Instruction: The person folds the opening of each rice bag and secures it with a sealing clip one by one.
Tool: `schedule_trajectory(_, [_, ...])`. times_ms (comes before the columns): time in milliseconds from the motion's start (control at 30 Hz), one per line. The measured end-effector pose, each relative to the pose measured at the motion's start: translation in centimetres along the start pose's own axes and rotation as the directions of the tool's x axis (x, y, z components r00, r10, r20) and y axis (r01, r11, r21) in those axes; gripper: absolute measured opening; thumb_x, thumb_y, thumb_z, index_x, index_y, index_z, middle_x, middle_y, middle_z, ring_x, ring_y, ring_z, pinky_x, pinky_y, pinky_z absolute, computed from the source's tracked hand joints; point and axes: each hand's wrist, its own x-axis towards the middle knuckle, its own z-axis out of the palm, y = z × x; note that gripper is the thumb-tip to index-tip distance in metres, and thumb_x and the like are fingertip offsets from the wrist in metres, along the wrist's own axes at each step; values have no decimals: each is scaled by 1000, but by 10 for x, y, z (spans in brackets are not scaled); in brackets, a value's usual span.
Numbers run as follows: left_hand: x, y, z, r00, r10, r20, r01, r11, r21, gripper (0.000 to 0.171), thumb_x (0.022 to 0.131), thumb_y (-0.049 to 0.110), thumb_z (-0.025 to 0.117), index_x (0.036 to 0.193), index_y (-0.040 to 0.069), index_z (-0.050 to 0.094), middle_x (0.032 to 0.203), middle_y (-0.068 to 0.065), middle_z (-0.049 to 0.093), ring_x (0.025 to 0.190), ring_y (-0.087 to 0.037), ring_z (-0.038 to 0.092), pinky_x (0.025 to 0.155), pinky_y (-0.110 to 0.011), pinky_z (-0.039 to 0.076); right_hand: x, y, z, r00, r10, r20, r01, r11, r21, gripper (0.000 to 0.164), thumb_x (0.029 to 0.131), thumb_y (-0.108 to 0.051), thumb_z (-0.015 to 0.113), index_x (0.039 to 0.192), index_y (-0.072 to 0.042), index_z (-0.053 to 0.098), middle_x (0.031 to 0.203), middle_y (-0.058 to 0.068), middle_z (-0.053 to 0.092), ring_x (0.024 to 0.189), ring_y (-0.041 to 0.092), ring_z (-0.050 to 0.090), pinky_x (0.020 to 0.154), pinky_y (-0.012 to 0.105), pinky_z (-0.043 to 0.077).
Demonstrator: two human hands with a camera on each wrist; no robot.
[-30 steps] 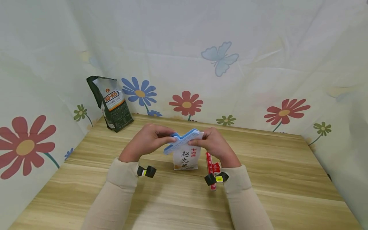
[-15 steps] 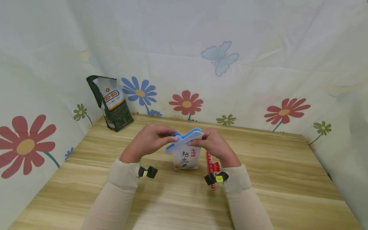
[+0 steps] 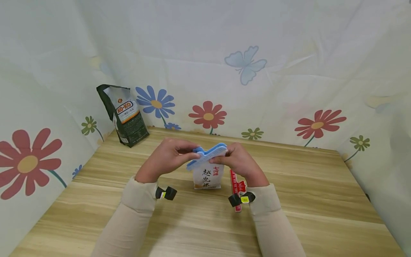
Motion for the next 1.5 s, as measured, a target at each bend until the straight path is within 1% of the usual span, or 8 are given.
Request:
schedule_trajectory(400, [4, -6, 6, 999, -38, 20, 40, 996, -74, 37, 90, 30, 69, 120, 9, 68, 108, -2, 72, 93, -13, 70, 86, -37, 57, 1, 2, -1, 999, 42, -30, -43, 998, -39, 20, 85, -29, 76, 99, -14, 77, 97, 3, 75, 87, 18, 70, 80, 36, 57])
schedule_trajectory(600, [7, -16, 12, 987, -123, 100, 134, 985, -110, 56, 88, 35, 71, 137, 16, 55, 117, -1, 68, 102, -16, 68, 89, -35, 56, 2, 5, -2, 995, 70, -75, -73, 997, -36, 26, 84, -35, 76, 100, -15, 76, 95, 3, 75, 84, 18, 68, 78, 35, 56])
schedule_trajectory(733, [9, -29, 19, 962, -187, 199, 226, 954, -195, 62, 84, 36, 75, 139, 21, 50, 123, -1, 64, 110, -20, 66, 91, -37, 55, 4, 10, -2, 992, 89, -85, -94, 994, -62, 30, 82, -41, 76, 103, -19, 75, 97, 0, 74, 86, 19, 66, 80, 37, 55])
schedule_trajectory(900, [8, -50, 29, 914, -242, 326, 333, 907, -257, 64, 79, 34, 81, 135, 25, 52, 126, 1, 63, 115, -20, 62, 95, -39, 53, 5, 20, -5, 997, 75, -34, -77, 994, -82, 33, 80, -37, 79, 108, -22, 71, 101, 0, 73, 89, 20, 66, 82, 37, 55])
schedule_trajectory(1033, [6, -65, 37, 864, -268, 427, 405, 873, -273, 67, 75, 28, 85, 134, 19, 53, 122, -2, 64, 110, -19, 62, 95, -37, 52, 6, 27, -9, 992, 102, 69, -93, 989, -112, 41, 76, -31, 83, 113, -21, 68, 105, -1, 71, 92, 20, 66, 84, 36, 55])
schedule_trajectory(1167, [4, -75, 46, 824, -282, 492, 450, 853, -264, 68, 74, 24, 86, 133, 16, 53, 121, -2, 64, 109, -19, 64, 95, -36, 52, 7, 36, -11, 968, 154, 198, -130, 983, -127, 45, 75, -27, 85, 114, -18, 66, 107, 0, 70, 94, 19, 66, 86, 36, 54])
schedule_trajectory(1333, [2, -80, 57, 804, -262, 534, 468, 833, -295, 64, 74, 16, 85, 129, 9, 54, 119, -6, 64, 107, -20, 64, 93, -35, 52, 10, 44, -9, 954, 157, 256, -130, 984, -119, 45, 75, -25, 84, 115, -16, 64, 107, 1, 70, 95, 19, 67, 87, 35, 54])
schedule_trajectory(1500, [1, -83, 64, 804, -251, 539, 465, 830, -307, 59, 74, 12, 83, 124, 6, 54, 113, -8, 65, 101, -20, 64, 89, -33, 52, 12, 48, -7, 965, 136, 225, -110, 986, -123, 40, 78, -27, 82, 113, -17, 65, 105, 1, 71, 92, 18, 68, 85, 34, 55])
